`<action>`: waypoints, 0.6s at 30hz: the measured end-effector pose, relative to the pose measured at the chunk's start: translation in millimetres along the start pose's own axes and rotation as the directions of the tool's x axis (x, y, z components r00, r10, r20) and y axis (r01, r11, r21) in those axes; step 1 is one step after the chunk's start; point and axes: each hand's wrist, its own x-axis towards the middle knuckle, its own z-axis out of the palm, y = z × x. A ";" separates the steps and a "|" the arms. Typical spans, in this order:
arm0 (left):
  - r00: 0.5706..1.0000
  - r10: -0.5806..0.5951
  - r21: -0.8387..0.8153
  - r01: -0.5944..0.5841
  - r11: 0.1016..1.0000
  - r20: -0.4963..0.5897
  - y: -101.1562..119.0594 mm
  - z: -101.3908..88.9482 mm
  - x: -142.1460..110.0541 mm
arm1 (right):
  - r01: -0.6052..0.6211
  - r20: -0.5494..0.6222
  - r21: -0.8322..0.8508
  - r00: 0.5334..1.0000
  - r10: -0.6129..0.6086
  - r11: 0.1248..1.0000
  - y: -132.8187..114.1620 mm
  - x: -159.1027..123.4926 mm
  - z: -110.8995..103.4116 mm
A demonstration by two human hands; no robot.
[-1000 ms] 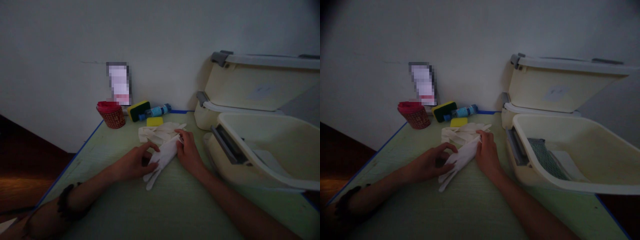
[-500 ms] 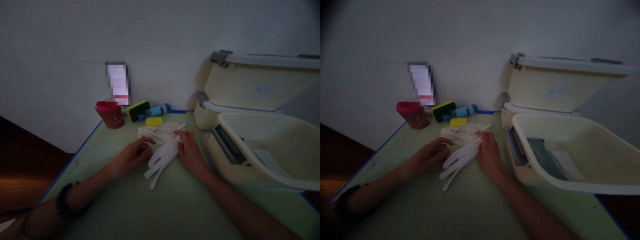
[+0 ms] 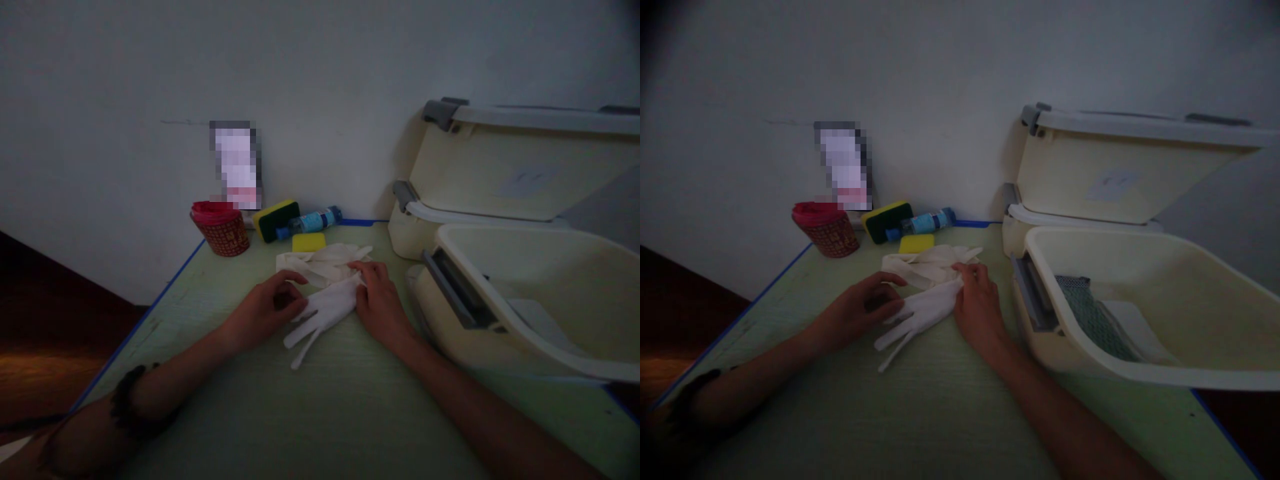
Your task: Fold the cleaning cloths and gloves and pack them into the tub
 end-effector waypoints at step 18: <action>0.972 0.177 0.487 -0.230 0.843 0.155 10.8 -0.9 -8.2 | 0.005 0.027 -0.085 1.000 -0.003 0.996 -1.1 -0.7 -0.1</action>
